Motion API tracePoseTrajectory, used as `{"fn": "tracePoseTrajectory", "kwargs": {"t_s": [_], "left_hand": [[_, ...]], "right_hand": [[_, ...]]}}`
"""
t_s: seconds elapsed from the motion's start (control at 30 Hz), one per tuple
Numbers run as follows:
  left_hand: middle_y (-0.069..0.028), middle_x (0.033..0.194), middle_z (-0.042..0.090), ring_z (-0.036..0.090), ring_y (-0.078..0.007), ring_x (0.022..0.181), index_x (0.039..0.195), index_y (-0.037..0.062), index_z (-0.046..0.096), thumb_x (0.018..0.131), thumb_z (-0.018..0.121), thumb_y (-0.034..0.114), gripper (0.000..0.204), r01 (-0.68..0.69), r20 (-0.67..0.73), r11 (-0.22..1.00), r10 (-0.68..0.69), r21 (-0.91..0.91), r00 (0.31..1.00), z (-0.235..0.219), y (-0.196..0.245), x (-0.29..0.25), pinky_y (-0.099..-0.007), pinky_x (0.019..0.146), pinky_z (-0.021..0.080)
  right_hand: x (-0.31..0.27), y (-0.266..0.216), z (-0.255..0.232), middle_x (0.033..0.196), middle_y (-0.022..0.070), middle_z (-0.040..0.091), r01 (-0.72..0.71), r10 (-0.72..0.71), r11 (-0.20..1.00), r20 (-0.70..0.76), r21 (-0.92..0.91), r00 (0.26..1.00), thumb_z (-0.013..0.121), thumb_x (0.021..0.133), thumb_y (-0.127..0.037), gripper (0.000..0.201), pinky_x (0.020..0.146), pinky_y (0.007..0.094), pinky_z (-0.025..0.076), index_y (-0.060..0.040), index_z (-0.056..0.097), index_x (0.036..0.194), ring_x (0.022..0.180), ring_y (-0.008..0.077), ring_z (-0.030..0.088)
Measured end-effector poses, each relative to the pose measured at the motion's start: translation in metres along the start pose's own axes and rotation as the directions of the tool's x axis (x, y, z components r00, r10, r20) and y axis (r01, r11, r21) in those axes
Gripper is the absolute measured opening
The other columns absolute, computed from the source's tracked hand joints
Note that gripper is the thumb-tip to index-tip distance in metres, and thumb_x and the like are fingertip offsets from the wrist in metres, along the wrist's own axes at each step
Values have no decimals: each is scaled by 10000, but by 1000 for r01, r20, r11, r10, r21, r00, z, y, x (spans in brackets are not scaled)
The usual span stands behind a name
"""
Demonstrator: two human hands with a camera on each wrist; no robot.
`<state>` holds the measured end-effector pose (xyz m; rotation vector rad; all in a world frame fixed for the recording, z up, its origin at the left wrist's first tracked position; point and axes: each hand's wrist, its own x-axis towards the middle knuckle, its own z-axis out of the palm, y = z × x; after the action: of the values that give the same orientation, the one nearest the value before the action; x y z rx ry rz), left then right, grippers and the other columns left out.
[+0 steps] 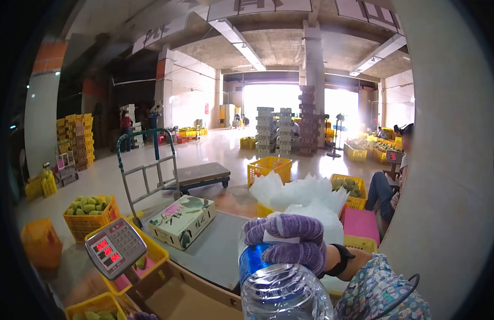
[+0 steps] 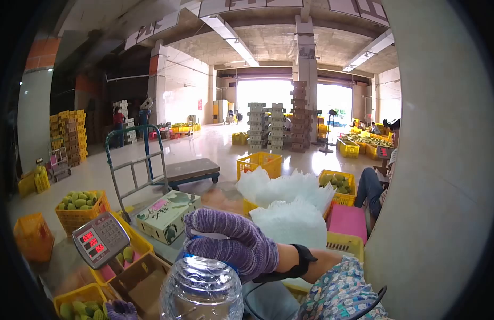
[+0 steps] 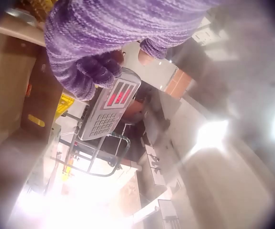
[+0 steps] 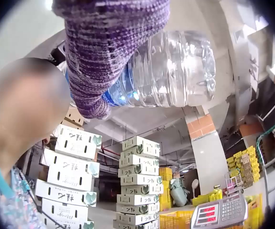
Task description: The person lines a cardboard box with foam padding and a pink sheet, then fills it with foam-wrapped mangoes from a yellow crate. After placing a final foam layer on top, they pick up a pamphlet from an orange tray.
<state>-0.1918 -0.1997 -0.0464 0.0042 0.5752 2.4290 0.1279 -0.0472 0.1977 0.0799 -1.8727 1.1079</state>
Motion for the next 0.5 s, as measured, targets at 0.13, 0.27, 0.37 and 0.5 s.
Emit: {"fn": "tracePoseTrajectory", "kwargs": {"t_s": [0.13, 0.27, 0.37, 0.5], "left_hand": [[-71, 748, 596, 554, -207, 756, 745, 76, 553, 814, 505, 304, 243, 212, 174, 972, -192, -105, 966, -9, -12, 4, -383, 752, 427], [-88, 986, 546, 540, -271, 895, 1005, 75, 527, 725, 563, 477, 491, 210, 239, 967, -240, 142, 941, 46, -44, -30, -446, 731, 474], [-147, 1310, 279, 306, -388, 1175, 1298, 62, 229, 670, 530, 604, 882, 453, 436, 859, -511, 239, 740, 71, -76, -59, -576, 867, 361], [-127, 1287, 322, 341, -273, 1173, 1277, 61, 250, 780, 469, 499, 698, 673, 456, 736, -573, -81, 681, 99, -86, -86, -432, 959, 322]], "right_hand": [[-12, 31, 4, 1142, 174, 474, 67, -56, 993, 120, -96, 991, 692, 675, -273, 495, 903, 405, 374, -31, 523, 1072, 1108, 318, 428], [-12, 52, 31, 1178, 196, 410, 147, -137, 977, 68, -158, 988, 750, 567, -315, 674, 901, 410, 364, -24, 468, 1106, 1108, 351, 396], [-21, 92, 59, 1191, 202, 382, 182, -144, 934, 143, -307, 979, 776, 513, -324, 772, 891, 397, 364, -50, 423, 1142, 1106, 359, 391], [-31, 139, 100, 1204, 194, 373, 82, -74, 991, 87, -104, 994, 736, 564, -343, 716, 879, 371, 377, -70, 420, 1145, 1108, 340, 405]]}}
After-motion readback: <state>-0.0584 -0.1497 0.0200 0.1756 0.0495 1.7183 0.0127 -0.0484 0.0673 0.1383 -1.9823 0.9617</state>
